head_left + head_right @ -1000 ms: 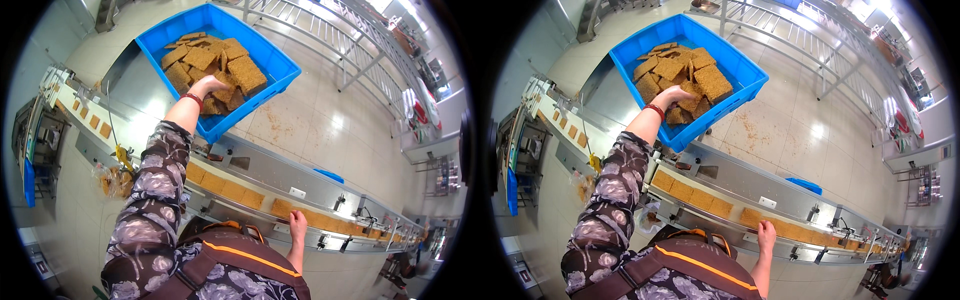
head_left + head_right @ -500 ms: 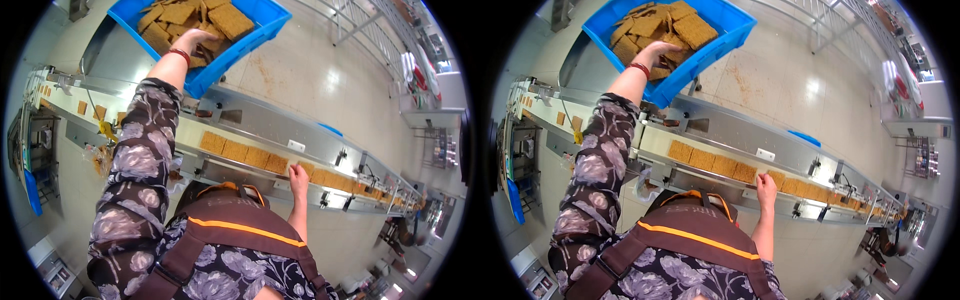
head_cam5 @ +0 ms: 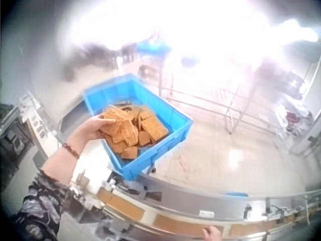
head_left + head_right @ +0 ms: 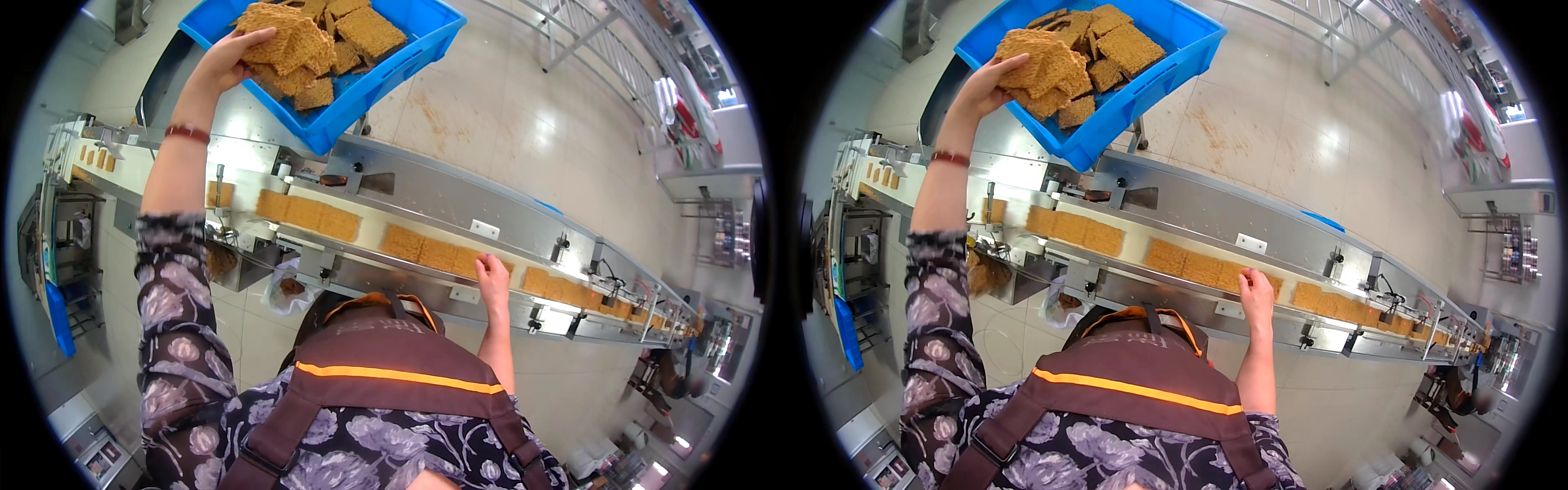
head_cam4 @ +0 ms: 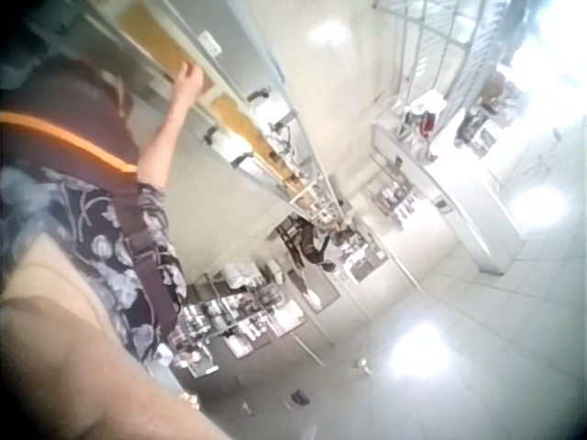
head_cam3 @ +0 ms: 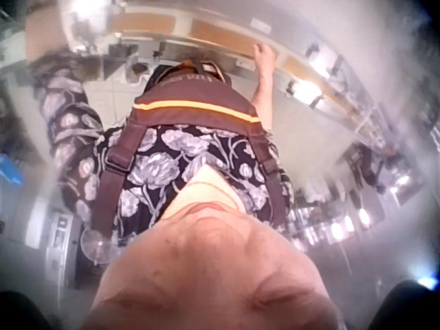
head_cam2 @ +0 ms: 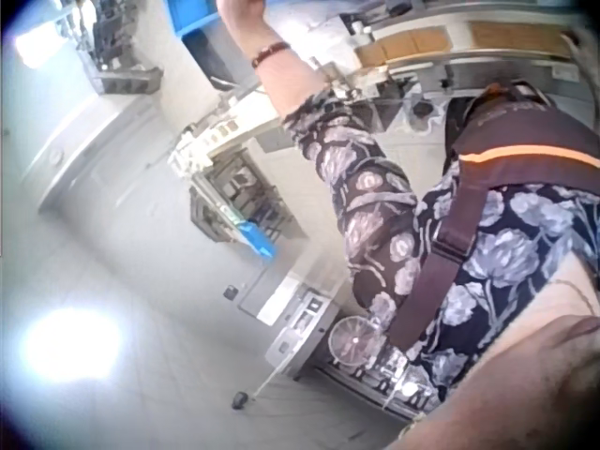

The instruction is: The person repeatedly picks rectangular biscuits from a blue bin and places them onto a moving conveyor belt. The person handles the biscuits by hand, arranging them in a single file as the belt advances. The task continues throughout the clip with no other objects or tools used.

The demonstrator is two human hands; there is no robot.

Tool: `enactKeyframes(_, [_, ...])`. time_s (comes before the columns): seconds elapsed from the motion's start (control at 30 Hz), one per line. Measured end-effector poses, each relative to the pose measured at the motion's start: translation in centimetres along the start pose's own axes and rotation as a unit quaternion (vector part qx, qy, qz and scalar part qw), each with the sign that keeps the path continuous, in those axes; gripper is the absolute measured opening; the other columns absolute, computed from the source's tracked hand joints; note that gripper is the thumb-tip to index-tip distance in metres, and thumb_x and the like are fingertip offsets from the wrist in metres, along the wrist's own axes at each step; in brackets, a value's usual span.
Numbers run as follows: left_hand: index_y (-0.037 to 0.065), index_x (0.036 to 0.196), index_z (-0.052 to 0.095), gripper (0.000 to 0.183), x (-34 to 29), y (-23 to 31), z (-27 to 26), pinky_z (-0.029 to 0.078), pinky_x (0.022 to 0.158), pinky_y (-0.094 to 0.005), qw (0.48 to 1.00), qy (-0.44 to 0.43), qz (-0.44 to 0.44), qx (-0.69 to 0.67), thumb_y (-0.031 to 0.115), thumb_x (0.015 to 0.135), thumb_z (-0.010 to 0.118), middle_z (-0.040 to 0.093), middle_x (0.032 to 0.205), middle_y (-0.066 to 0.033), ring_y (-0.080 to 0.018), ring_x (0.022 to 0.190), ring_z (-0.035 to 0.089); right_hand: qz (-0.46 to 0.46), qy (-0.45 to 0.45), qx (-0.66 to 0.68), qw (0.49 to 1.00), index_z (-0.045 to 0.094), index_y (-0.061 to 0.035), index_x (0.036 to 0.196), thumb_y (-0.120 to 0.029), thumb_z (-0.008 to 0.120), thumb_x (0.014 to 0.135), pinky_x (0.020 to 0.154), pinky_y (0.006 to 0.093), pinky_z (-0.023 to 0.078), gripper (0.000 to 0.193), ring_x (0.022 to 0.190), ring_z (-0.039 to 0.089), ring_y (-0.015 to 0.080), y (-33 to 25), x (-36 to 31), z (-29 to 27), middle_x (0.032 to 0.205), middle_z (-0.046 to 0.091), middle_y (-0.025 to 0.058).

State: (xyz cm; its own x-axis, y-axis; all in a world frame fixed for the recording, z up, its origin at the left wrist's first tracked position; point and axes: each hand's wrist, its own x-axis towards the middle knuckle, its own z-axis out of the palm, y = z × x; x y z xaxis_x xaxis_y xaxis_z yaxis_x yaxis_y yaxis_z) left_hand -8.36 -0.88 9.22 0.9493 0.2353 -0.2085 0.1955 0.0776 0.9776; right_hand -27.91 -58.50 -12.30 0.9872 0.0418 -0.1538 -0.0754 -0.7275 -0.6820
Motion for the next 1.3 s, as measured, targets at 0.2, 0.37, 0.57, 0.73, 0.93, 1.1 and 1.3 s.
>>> enactKeyframes(0.2, [0.002,0.131,0.043,0.056,-11.1,-2.6,4.7,0.055,0.086,-0.0398,0.982,-0.059,0.009,-0.181,0.017,0.085,0.069,0.056,0.122,-0.0127,-0.0280,0.111,0.059,-0.018,-0.084,0.192,0.978,0.064,-0.0007,0.103,-0.022,0.062,0.090,0.070,0.0271,0.048,0.025,0.076,0.059,0.0127,-9.3,2.5,1.7,0.086,0.065,0.0062])
enactKeyframes(0.37, [0.002,0.130,0.043,0.053,-18.7,-11.0,12.0,0.055,0.084,-0.0384,0.949,-0.108,-0.124,-0.267,0.015,0.085,0.068,0.058,0.120,-0.0102,-0.0240,0.108,0.060,0.050,-0.238,0.471,0.848,0.055,-0.0048,0.123,-0.033,0.052,0.097,0.079,0.0264,0.047,0.038,0.092,0.057,0.0124,-15.7,2.4,1.7,0.106,0.062,0.0049])
enactKeyframes(0.57, [0.005,0.129,0.045,0.053,-22.8,-19.1,16.5,0.053,0.086,-0.0402,0.927,-0.099,-0.244,-0.269,0.020,0.084,0.070,0.057,0.120,-0.0075,-0.0211,0.108,0.059,0.009,-0.133,0.400,0.907,0.049,-0.0060,0.130,-0.042,0.053,0.095,0.081,0.0305,0.048,0.050,0.103,0.056,0.0177,-13.5,1.0,3.4,0.118,0.056,0.0092])
enactKeyframes(0.73, [0.008,0.129,0.046,0.050,-24.4,-21.9,18.5,0.050,0.089,-0.0427,0.917,-0.126,-0.293,-0.241,0.018,0.086,0.068,0.057,0.122,-0.0061,-0.0216,0.110,0.058,-0.038,-0.102,0.270,0.957,0.050,-0.0014,0.128,-0.038,0.058,0.094,0.087,0.0311,0.046,0.051,0.106,0.056,0.0189,-11.7,-0.3,4.6,0.115,0.056,0.0132])
enactKeyframes(0.93, [0.006,0.131,0.044,0.046,-24.1,-22.9,20.0,0.047,0.094,-0.0471,0.877,-0.179,-0.327,-0.304,0.024,0.091,0.059,0.056,0.125,-0.0084,-0.0261,0.117,0.055,0.033,-0.113,0.310,0.944,0.051,0.0013,0.125,-0.031,0.059,0.093,0.093,0.0327,0.044,0.046,0.107,0.056,0.0217,-10.3,-1.1,5.7,0.115,0.056,0.0163])
enactKeyframes(1.1, [0.007,0.134,0.044,0.046,-22.8,-23.4,21.1,0.043,0.099,-0.0478,0.803,-0.180,-0.349,-0.448,0.034,0.097,0.045,0.054,0.130,-0.0095,-0.0249,0.121,0.052,-0.072,-0.032,0.210,0.974,0.053,-0.0020,0.126,-0.031,0.060,0.092,0.097,0.0379,0.041,0.045,0.117,0.049,0.0296,-9.7,-1.6,6.2,0.125,0.050,0.0178])
enactKeyframes(1.3, [0.009,0.135,0.043,0.047,-22.8,-25.9,21.7,0.044,0.098,-0.0468,0.796,-0.189,-0.363,-0.445,0.036,0.097,0.045,0.054,0.130,-0.0083,-0.0241,0.118,0.054,-0.186,0.095,-0.052,0.976,0.059,-0.0034,0.120,-0.031,0.069,0.081,0.100,0.0430,0.036,0.049,0.120,0.046,0.0302,-12.5,-1.4,4.0,0.128,0.048,0.0141])
